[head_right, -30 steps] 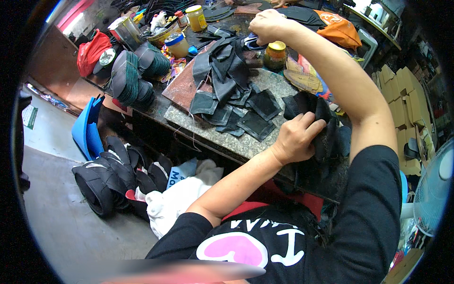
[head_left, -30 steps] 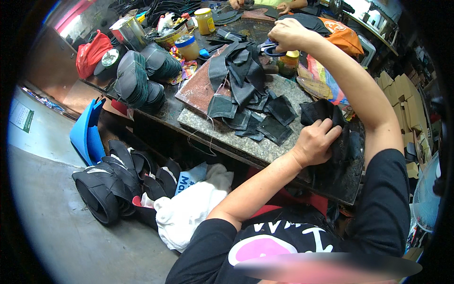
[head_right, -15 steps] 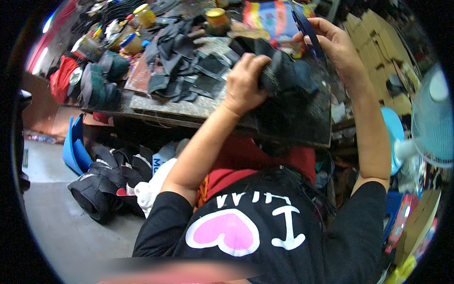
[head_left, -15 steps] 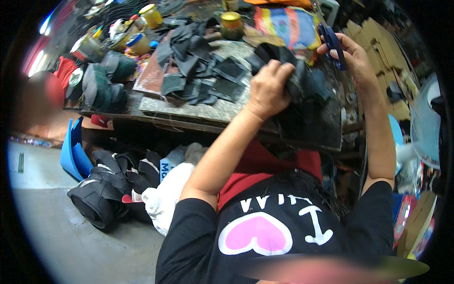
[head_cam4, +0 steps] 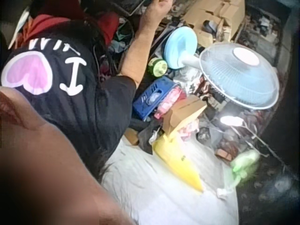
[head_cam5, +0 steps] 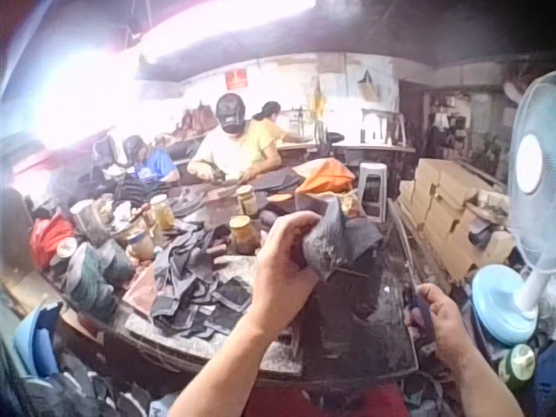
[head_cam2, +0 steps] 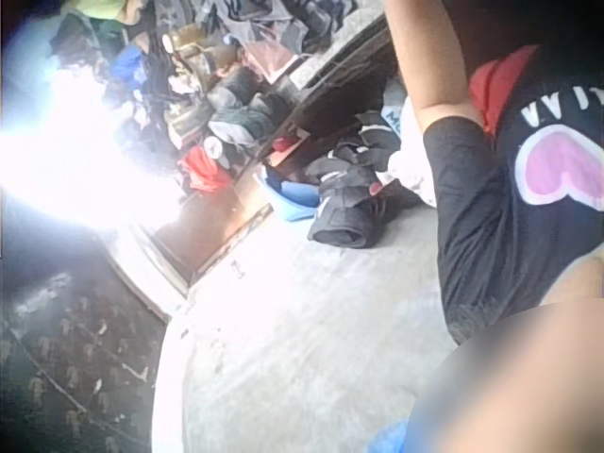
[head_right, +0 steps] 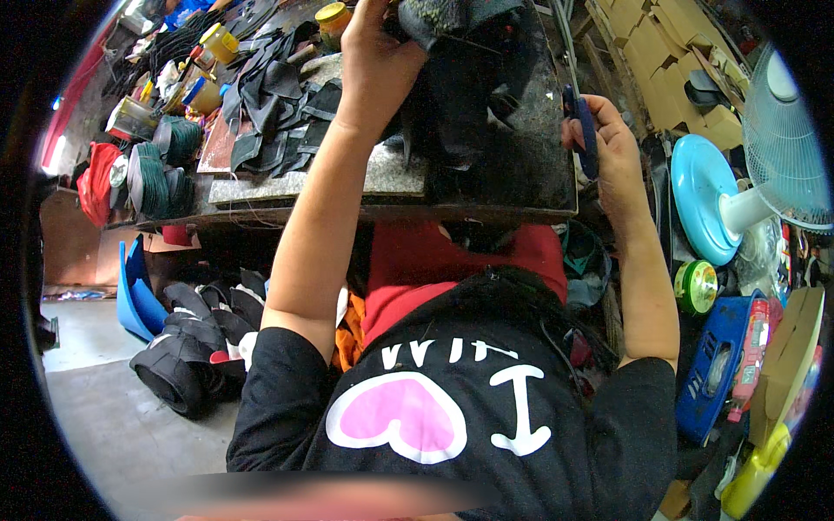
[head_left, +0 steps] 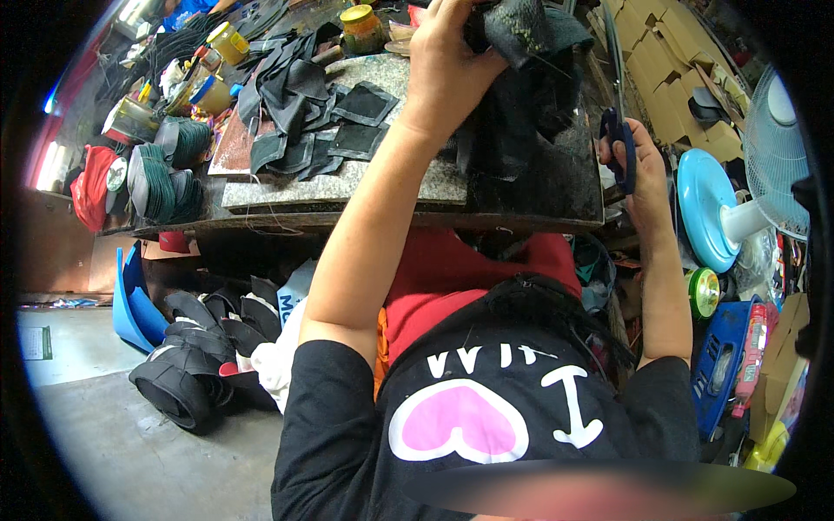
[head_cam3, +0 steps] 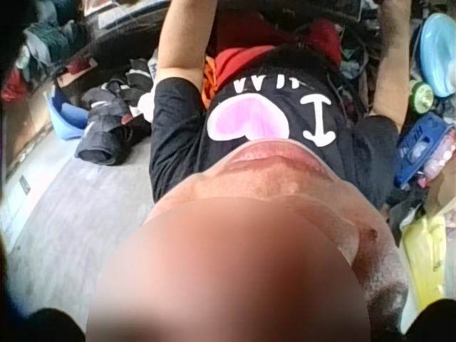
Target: The person repeatedly rubs the edges of small black leather pieces with a blue tool to smooth them, then places each piece back on the table. The person also briefly handles a white cloth and a pair of scissors.
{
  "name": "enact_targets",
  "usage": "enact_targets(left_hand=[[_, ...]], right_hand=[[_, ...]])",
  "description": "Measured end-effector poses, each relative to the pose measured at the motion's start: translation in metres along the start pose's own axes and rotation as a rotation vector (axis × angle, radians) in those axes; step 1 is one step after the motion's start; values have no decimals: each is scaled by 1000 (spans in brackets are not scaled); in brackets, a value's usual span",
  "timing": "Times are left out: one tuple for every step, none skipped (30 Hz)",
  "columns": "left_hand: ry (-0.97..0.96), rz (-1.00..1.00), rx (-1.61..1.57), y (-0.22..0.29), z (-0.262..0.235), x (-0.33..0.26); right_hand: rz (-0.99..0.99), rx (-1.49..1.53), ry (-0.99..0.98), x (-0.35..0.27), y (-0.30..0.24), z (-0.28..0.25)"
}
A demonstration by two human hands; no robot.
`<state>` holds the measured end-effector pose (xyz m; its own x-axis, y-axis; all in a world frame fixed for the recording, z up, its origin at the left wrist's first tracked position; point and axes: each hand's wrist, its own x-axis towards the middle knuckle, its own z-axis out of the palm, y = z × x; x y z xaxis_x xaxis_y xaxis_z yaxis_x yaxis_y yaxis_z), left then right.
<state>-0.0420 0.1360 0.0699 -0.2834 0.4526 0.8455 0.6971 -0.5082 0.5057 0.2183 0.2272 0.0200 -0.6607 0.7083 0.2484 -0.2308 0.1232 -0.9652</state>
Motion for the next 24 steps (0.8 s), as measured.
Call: enact_targets(left_hand=[[-106, -14, 73, -3, 1, 0], [-214, -27, 144, -7, 0, -1], [-334, -80, 248, -12, -1, -5], [-488, -159, 416, -15, -2, -11], [-537, -202, 442, -18, -3, -18], [-439, -110, 383, -21, -4, -23], [-421, -140, 372, -23, -6, -28], [-326, -147, 278, -24, -11, -33], [-268, -208, 207, -23, -15, -38], [-210, -268, 136, -22, -20, -43], [-132, -246, 146, -20, -25, -47], [-133, -322, 193, -17, -29, -55], [-109, -330, 234, -14, -33, -61], [-164, -410, 285, -13, -33, -67], [-211, -470, 334, -12, -33, -72], [-233, -460, 311, -10, -33, -75], [-194, -379, 358, -9, -31, -78], [-141, -379, 329, -8, -32, -78], [-124, -470, 319, -7, -31, -76], [-68, -437, 298, -5, -31, -74], [-26, -484, 293, -3, -32, -71], [27, -419, 278, 0, -33, -67], [43, -386, 260, 4, -35, -64], [30, -419, 222, 9, -37, -62]], right_hand=[[17, -13, 6, -1, 3, 1], [32, -28, 39, -1, 7, 5], [7, -12, 18, -5, 11, 7], [38, -41, 0, 0, 16, 10], [64, -34, -4, 0, 20, 12], [86, -25, -16, 2, 25, 14], [107, -14, -29, 4, 29, 16], [124, -19, -27, 5, 33, 17], [147, -14, -32, 6, 37, 18], [161, -2, -38, 7, 41, 20], [178, 12, -43, 8, 45, 21], [151, 2, -53, 8, 47, 22], [147, 7, -52, 8, 48, 22], [138, 18, -57, 8, 49, 23], [131, 30, -65, 7, 48, 23], [158, 5, -66, 6, 47, 23], [186, -17, -68, 5, 43, 22], [206, -38, -69, 3, 39, 21], [232, -51, -96, 0, 34, 19], [251, -64, -121, -3, 28, 18], [269, -78, -147, -7, 21, 17], [281, -59, -184, -10, 15, 17], [312, -66, -240, -14, 8, 16], [344, -73, -297, -18, 1, 15]])
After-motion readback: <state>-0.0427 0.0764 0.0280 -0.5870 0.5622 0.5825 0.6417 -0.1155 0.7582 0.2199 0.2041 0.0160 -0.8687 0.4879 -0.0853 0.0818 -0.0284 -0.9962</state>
